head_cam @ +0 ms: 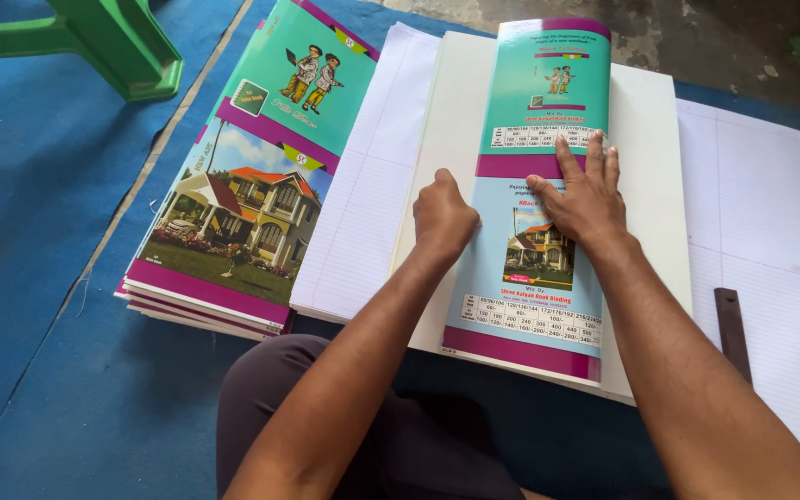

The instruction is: The person folds a printed cover sheet over a stack of lined paper and uses a small rectangular tool to press and smooth the fold. The person repeats this folding and pressing action on multiple notebook units.

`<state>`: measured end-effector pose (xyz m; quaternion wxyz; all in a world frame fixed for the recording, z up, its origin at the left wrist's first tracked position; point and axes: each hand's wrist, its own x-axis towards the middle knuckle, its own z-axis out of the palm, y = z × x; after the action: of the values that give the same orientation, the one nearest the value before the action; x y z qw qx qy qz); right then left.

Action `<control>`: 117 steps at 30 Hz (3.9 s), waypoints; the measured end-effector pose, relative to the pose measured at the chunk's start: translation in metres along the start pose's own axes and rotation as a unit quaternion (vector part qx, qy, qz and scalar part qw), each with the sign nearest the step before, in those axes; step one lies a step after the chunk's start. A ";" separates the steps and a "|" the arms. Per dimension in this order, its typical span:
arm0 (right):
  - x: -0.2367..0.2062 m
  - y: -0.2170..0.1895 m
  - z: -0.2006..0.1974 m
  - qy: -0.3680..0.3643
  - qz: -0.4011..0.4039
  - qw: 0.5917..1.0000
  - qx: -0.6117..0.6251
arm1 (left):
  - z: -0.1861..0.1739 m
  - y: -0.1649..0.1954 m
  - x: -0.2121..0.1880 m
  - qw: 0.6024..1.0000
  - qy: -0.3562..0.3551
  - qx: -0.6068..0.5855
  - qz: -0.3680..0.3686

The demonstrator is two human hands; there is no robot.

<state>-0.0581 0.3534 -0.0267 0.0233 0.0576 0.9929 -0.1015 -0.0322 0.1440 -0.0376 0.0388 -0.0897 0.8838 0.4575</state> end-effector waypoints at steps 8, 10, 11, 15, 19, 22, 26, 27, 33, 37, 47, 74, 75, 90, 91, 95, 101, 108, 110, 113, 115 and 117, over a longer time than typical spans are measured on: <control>0.001 -0.002 -0.001 -0.017 0.023 1.000 -0.012 | 0.004 -0.001 0.000 1.000 0.013 -0.002 0.022; 0.002 -0.003 0.000 -0.017 0.024 0.999 -0.017 | 0.005 -0.002 0.001 1.000 0.015 -0.001 0.026; 0.002 -0.003 0.001 -0.014 0.023 0.999 -0.020 | 0.005 -0.002 0.001 0.999 0.016 0.001 0.028; 0.002 -0.002 0.003 -0.013 0.023 0.999 -0.024 | 0.005 -0.002 0.001 0.999 0.017 0.001 0.030; 0.001 -0.002 0.004 -0.010 0.025 0.999 -0.025 | 0.006 -0.002 0.000 0.999 0.009 -0.001 0.037; 0.000 -0.004 0.002 -0.007 0.025 0.999 -0.030 | 0.010 -0.001 0.000 0.996 0.019 -0.001 0.086; -0.004 -0.010 -0.003 0.003 0.014 0.999 -0.038 | 0.012 0.003 0.001 0.987 0.007 0.074 0.141; -0.007 -0.011 -0.005 0.006 0.011 0.999 -0.040 | 0.012 0.006 0.001 0.985 -0.008 0.099 0.140; -0.014 -0.023 -0.020 -0.009 0.012 0.998 -0.061 | 0.010 0.025 0.005 0.949 -0.109 0.260 0.141; -0.017 -0.021 -0.029 -0.008 0.000 0.999 -0.043 | 0.009 0.032 0.013 0.934 -0.130 0.265 0.201; -0.002 0.011 -0.004 0.039 -0.064 0.994 -0.083 | 0.009 0.043 0.019 0.900 -0.205 0.342 0.176; 0.006 0.015 0.046 -0.081 -0.027 0.996 -0.030 | -0.010 0.054 0.007 0.849 -0.287 0.429 0.111; 0.006 0.014 0.045 -0.085 -0.024 0.996 -0.029 | -0.012 0.058 0.007 0.847 -0.301 0.426 0.099; 0.007 0.062 0.001 -0.125 -0.027 0.956 0.265 | -0.003 0.049 0.012 0.846 -0.252 0.445 0.146; 0.003 0.068 -0.002 -0.113 -0.027 0.965 0.237 | -0.003 0.049 0.013 0.846 -0.250 0.447 0.148; -0.013 0.106 -0.016 -0.074 0.014 0.990 0.116 | -0.002 0.050 0.016 0.845 -0.245 0.454 0.144; -0.029 0.183 -0.016 -0.043 0.027 0.999 0.004 | 0.001 0.050 0.021 0.857 -0.249 0.432 0.128; -0.064 0.232 0.001 -0.064 0.148 0.984 -0.075 | -0.002 0.044 0.024 0.881 -0.239 0.392 0.110; -0.077 0.232 0.004 -0.070 0.195 0.976 -0.067 | -0.003 0.043 0.026 0.877 -0.252 0.396 0.101; -0.085 0.225 -0.001 -0.126 0.284 0.950 -0.045 | -0.005 0.039 0.028 0.869 -0.257 0.408 0.112; -0.086 0.220 -0.005 -0.160 0.317 0.935 -0.023 | -0.004 0.038 0.030 0.866 -0.254 0.412 0.122; -0.088 0.215 -0.005 -0.182 0.319 0.930 0.002 | -0.003 0.035 0.032 0.866 -0.253 0.413 0.123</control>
<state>0.0546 0.5540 -0.0598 0.2350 0.3516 0.9007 -0.0997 -0.0706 0.1576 -0.0122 0.2375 0.1630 0.9558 0.0590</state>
